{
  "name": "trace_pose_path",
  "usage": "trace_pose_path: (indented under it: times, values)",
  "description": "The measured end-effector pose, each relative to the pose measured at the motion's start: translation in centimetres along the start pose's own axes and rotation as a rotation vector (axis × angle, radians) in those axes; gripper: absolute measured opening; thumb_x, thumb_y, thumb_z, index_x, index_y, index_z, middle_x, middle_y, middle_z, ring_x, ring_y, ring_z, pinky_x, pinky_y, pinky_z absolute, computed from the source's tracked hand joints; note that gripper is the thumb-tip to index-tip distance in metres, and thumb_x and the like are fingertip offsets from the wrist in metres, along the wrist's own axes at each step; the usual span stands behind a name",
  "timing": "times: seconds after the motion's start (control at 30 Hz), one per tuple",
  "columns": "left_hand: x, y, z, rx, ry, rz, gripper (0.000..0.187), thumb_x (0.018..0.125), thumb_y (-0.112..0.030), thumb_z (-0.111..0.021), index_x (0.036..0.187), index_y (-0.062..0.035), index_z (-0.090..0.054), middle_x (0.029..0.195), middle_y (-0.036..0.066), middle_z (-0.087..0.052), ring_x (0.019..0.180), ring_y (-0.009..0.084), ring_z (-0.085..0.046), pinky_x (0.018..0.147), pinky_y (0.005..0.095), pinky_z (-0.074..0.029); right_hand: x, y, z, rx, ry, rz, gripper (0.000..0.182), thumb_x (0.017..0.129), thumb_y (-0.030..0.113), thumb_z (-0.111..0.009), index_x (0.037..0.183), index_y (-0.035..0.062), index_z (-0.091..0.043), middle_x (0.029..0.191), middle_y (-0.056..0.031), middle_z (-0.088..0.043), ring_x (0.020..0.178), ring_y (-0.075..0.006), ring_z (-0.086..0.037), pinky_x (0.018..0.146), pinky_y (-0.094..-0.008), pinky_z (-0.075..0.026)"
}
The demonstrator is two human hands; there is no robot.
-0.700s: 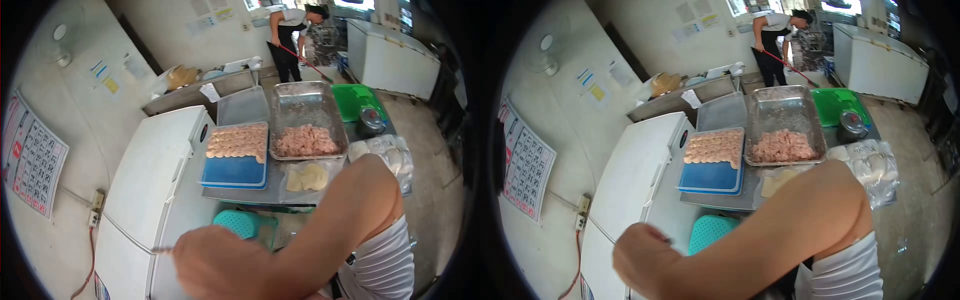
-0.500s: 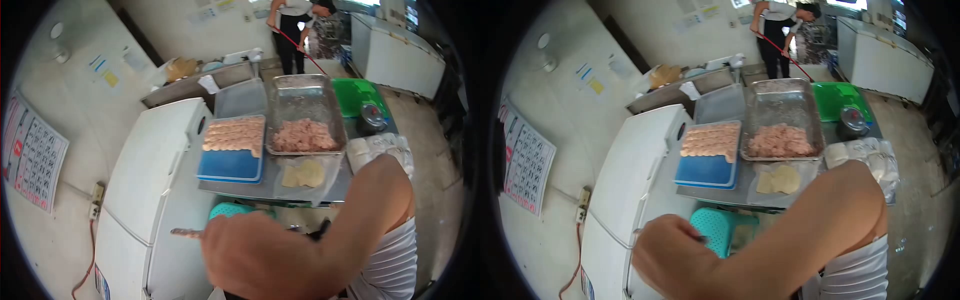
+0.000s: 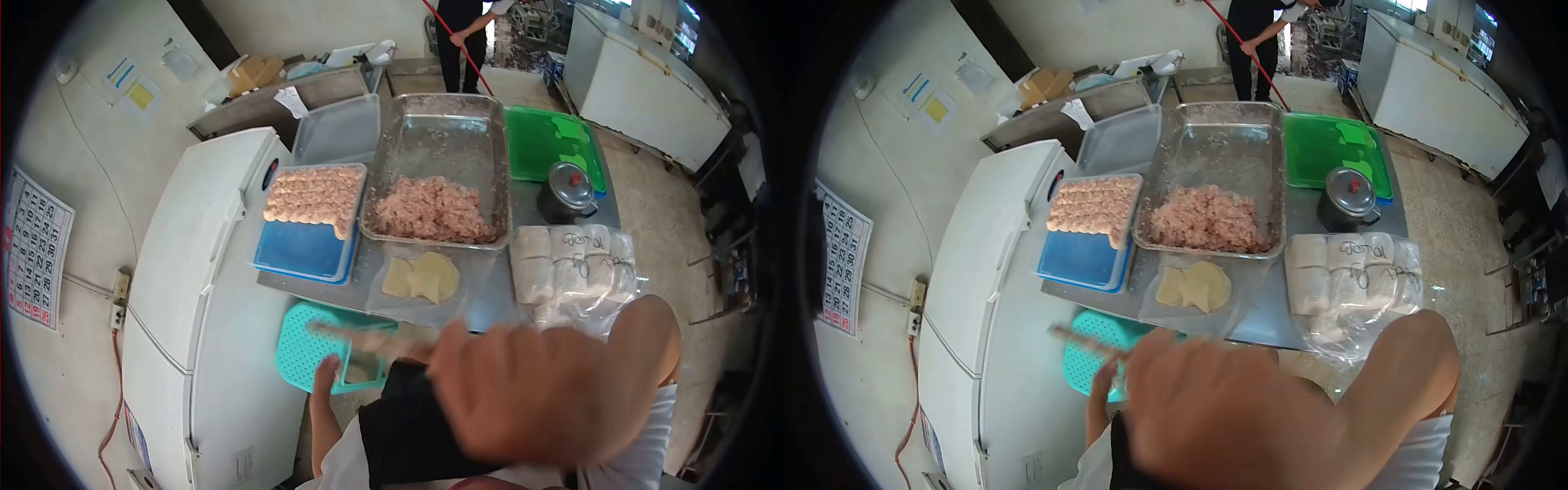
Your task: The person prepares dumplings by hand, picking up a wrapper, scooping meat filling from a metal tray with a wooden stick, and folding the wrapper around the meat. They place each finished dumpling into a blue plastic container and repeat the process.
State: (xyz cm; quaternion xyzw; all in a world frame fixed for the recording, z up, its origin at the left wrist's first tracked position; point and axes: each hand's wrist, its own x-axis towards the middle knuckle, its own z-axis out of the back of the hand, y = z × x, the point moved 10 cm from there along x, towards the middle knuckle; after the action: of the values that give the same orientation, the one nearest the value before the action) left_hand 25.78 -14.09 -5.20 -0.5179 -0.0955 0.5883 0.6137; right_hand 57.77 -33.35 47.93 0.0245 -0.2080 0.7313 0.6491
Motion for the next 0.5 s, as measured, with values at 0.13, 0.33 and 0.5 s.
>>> trace_pose_path:
  times: [0.13, 0.33, 0.5]
  values:
    - [-5.1, -24.3, -2.5, -0.308, 0.028, -0.350, 0.034, 0.093, -0.028, -0.055, 0.113, -0.0003, -0.060, 0.113, 0.008, -0.061, 0.099, 0.0208, -0.061, 0.082, 0.0334, -0.049, -2.9, -11.4, -11.0, 0.167, 0.146, -0.053, 0.010, 0.078, 0.010, -0.058, 0.086, 0.0036, -0.060, 0.070, -0.0093, -0.059, 0.066, -0.0242, -0.064, 0.055, -0.0355, -0.048]
    - [-5.0, -37.6, -11.0, 0.122, -0.062, -0.823, 0.023, 0.083, -0.017, -0.067, 0.102, -0.0036, -0.065, 0.101, 0.013, -0.064, 0.090, 0.0241, -0.062, 0.079, 0.0312, -0.050, -2.9, -17.8, -26.6, 0.190, 0.227, -0.138, 0.010, 0.073, 0.007, -0.059, 0.073, 0.0017, -0.067, 0.075, -0.0155, -0.066, 0.072, -0.0306, -0.067, 0.059, -0.0392, -0.054]
    - [-5.1, -38.7, -18.8, 0.678, -0.252, -1.036, 0.027, 0.077, -0.018, -0.070, 0.100, -0.0040, -0.066, 0.092, 0.015, -0.061, 0.083, 0.0320, -0.060, 0.077, 0.0369, -0.050, -5.1, -12.8, -30.4, 0.347, 0.137, -0.096, 0.008, 0.070, 0.005, -0.060, 0.070, 0.0012, -0.067, 0.073, -0.0165, -0.065, 0.070, -0.0307, -0.067, 0.059, -0.0399, -0.054]
